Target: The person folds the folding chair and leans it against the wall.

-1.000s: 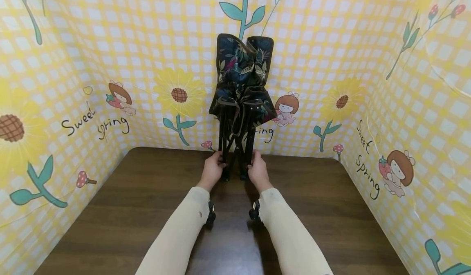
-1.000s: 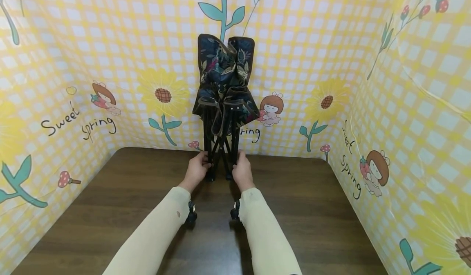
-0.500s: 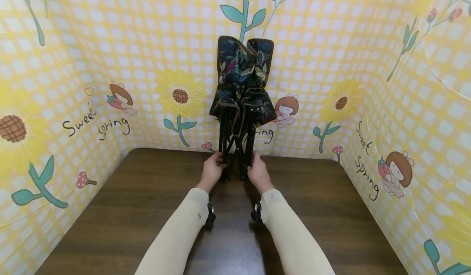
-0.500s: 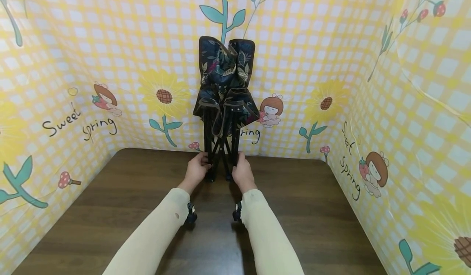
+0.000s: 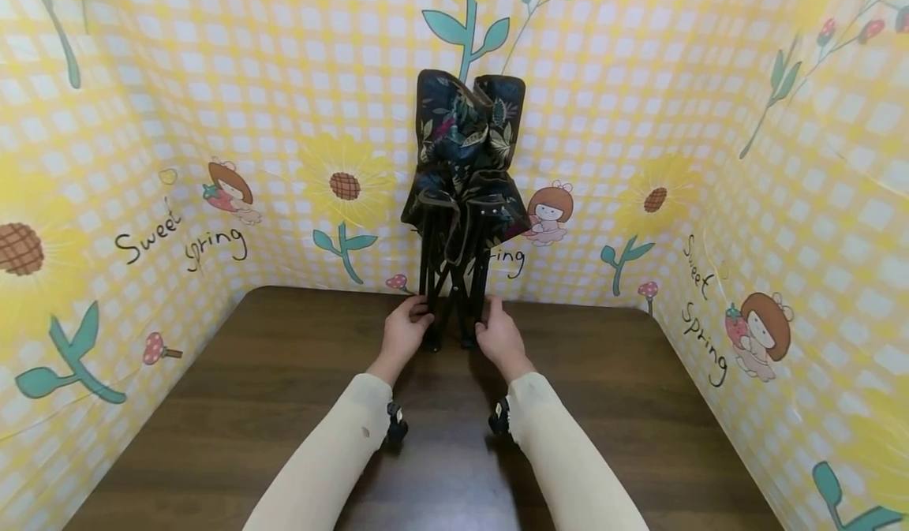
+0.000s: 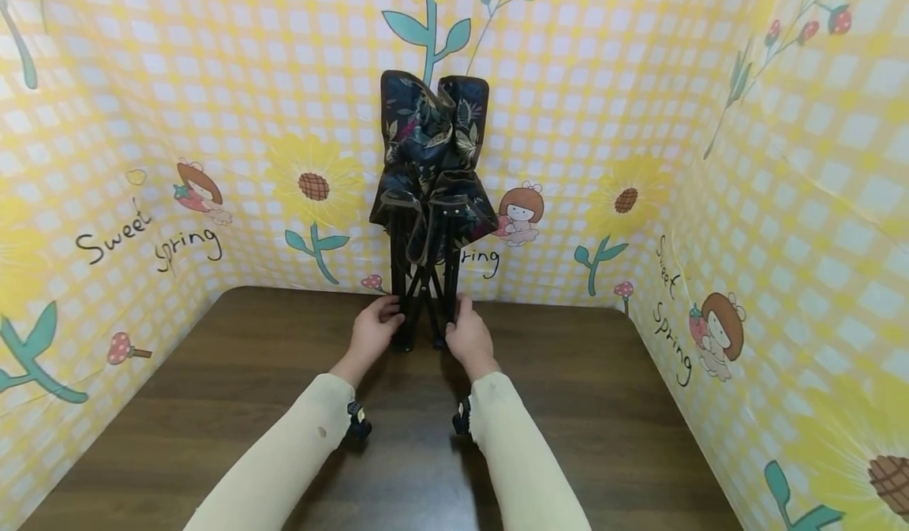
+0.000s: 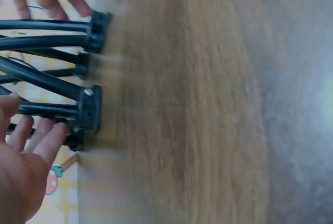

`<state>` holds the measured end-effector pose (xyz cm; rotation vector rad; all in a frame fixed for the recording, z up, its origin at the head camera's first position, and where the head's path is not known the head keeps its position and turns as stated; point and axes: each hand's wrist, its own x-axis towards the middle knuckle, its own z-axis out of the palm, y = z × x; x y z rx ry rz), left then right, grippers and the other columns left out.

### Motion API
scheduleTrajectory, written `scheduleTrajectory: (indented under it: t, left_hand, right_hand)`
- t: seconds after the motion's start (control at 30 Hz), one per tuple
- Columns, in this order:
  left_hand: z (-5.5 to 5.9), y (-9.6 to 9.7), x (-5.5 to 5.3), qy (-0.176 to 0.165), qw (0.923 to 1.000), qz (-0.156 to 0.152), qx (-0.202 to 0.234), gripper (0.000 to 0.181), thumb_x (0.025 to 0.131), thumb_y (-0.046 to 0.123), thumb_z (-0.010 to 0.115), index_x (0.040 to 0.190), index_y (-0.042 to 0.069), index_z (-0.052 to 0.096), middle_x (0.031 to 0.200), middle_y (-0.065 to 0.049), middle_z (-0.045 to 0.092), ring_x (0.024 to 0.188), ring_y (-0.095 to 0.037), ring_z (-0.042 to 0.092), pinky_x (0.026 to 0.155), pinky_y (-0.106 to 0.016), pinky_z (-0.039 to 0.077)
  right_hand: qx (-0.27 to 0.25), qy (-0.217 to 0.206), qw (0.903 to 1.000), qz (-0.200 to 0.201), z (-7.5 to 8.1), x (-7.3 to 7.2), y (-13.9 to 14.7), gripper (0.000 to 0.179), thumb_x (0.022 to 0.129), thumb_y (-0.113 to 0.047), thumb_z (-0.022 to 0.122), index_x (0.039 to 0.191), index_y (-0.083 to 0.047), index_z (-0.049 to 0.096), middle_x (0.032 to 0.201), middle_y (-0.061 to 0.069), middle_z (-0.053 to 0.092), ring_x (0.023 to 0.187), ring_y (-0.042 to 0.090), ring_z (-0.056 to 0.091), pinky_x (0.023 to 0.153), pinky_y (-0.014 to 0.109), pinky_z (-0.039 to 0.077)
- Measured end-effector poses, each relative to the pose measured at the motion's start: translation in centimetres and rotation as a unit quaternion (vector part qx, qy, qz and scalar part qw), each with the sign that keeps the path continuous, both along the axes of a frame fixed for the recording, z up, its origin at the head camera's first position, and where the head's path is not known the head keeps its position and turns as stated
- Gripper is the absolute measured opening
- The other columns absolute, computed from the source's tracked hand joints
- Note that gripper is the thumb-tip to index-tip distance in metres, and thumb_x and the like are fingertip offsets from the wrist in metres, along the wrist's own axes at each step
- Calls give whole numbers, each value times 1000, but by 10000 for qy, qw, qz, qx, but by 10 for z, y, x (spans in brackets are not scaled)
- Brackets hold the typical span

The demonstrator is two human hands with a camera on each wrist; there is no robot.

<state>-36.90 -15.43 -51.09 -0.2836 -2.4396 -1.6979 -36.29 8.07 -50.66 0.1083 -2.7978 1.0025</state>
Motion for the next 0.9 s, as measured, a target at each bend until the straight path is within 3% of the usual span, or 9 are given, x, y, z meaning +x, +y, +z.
scheduleTrajectory:
  t: [0.03,0.1,0.13,0.2,0.3,0.4,0.53,0.77,0.9]
  left_hand:
    - [-6,10,-1,-14,9999,156,-33,44,90,18,69,132,11,57,119,-14,66,103,-29,66,81,-44,55]
    - [-7,27,8,124,9975,693,-105,43,91,11,65,133,8,56,119,-18,65,103,-33,65,82,-48,54]
    - [-9,25,8,154,9973,701,-140,43,92,10,64,133,7,55,119,-19,65,103,-34,65,81,-48,54]
    - [1,20,17,39,9985,546,-79,43,92,13,65,134,9,54,122,-18,64,106,-32,64,85,-47,54]
    - [6,9,20,-125,9999,25,-87,47,93,17,64,138,10,51,131,-17,59,115,-31,61,91,-43,53]
    - [8,4,21,-162,9995,-194,-197,50,94,20,63,141,11,47,138,-18,53,122,-34,56,95,-45,50]
    - [11,2,27,-73,9998,-128,-165,50,94,23,64,140,15,48,138,-13,54,124,-34,54,96,-47,49]
    - [15,-2,40,120,9994,-111,319,47,92,24,67,136,19,52,137,-12,55,125,-34,53,98,-46,49]
    - [18,-3,46,286,9993,-36,228,47,91,24,67,136,19,52,135,-8,57,125,-34,53,100,-46,47]
  right_hand:
    - [9,-17,10000,17,0,2,0,58,93,-21,59,145,-22,32,105,-1,62,87,18,62,70,37,50]
    - [-10,-34,10000,28,0,4,-1,58,93,-21,59,145,-23,33,110,-2,62,93,17,63,74,39,51]
    - [-22,-32,10000,32,0,5,0,58,93,-21,60,145,-24,33,113,-2,63,96,17,64,75,39,51]
    - [-88,-10,9999,60,1,8,0,58,93,-21,60,145,-23,33,115,-1,63,99,19,64,77,41,52]
    - [-51,9,9998,172,3,13,0,60,94,-22,61,147,-21,31,118,2,62,99,20,63,77,41,52]
    - [106,52,9993,367,5,19,1,62,94,-24,61,148,-21,30,119,4,60,96,21,61,74,40,51]
    - [263,199,9978,580,6,25,2,62,94,-24,61,148,-21,30,121,5,58,93,20,60,73,39,50]
    - [211,352,9967,705,7,39,9,60,95,-26,61,147,-24,32,130,4,55,112,21,58,88,44,50]
    - [181,538,9956,742,12,46,16,58,94,-27,62,146,-25,35,130,3,55,114,22,58,91,44,50]
